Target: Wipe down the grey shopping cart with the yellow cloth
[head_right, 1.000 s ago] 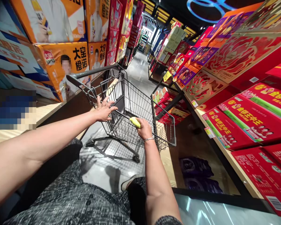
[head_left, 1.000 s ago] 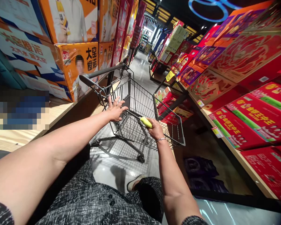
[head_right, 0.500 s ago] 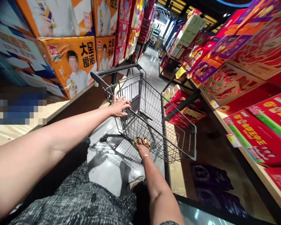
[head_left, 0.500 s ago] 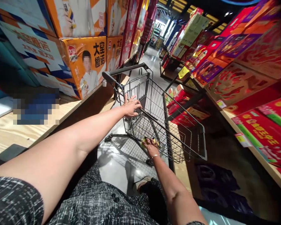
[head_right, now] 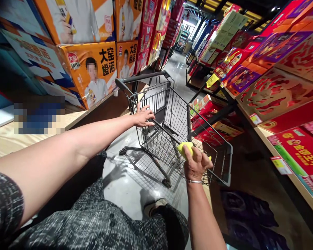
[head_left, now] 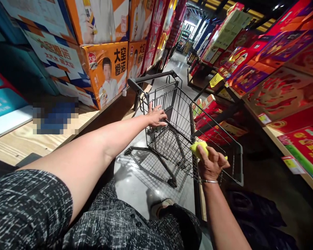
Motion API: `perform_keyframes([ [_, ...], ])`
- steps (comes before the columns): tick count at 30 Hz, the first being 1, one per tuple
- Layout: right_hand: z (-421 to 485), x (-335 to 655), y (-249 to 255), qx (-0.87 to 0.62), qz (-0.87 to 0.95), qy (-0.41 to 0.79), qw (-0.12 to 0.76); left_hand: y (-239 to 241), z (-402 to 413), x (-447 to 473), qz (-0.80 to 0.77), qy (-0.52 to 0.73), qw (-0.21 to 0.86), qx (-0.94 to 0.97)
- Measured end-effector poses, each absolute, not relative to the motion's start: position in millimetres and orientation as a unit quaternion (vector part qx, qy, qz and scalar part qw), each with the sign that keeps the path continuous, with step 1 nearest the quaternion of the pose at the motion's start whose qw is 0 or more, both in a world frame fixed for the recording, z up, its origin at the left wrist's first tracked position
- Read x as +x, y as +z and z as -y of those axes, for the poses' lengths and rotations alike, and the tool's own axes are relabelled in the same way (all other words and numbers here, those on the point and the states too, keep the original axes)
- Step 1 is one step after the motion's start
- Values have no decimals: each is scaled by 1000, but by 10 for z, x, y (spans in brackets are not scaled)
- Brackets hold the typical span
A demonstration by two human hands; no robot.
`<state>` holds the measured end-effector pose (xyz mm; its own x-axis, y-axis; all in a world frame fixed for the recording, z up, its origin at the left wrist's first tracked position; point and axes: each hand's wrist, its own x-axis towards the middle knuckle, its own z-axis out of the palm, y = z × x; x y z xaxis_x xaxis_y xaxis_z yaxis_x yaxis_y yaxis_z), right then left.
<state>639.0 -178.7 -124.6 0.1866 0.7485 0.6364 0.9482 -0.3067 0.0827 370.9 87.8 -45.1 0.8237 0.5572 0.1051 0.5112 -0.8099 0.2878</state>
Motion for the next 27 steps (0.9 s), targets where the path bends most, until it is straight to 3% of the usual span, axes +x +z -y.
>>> perform_keyframes([
  [3,1949,6503,-1521,-772,564,-261,133,-450,-897,3770,-289,85,127,945],
  [8,2269,6462,-2141,-789,603,-122,-2,-469,-933,3805,-283,86,118,948],
  [12,2340,6325,-2189,-786,613,-48,-66,-491,-957,3792,-275,90,98,952],
  [16,2185,6386,-1815,-777,622,-89,-34,-518,-993,3819,-279,92,77,953],
  [21,2098,6693,-1390,-773,593,-212,72,-518,-1012,3885,-286,83,67,952],
  [27,2591,6779,-1980,-822,556,-115,44,-488,-984,3886,-290,80,58,952],
])
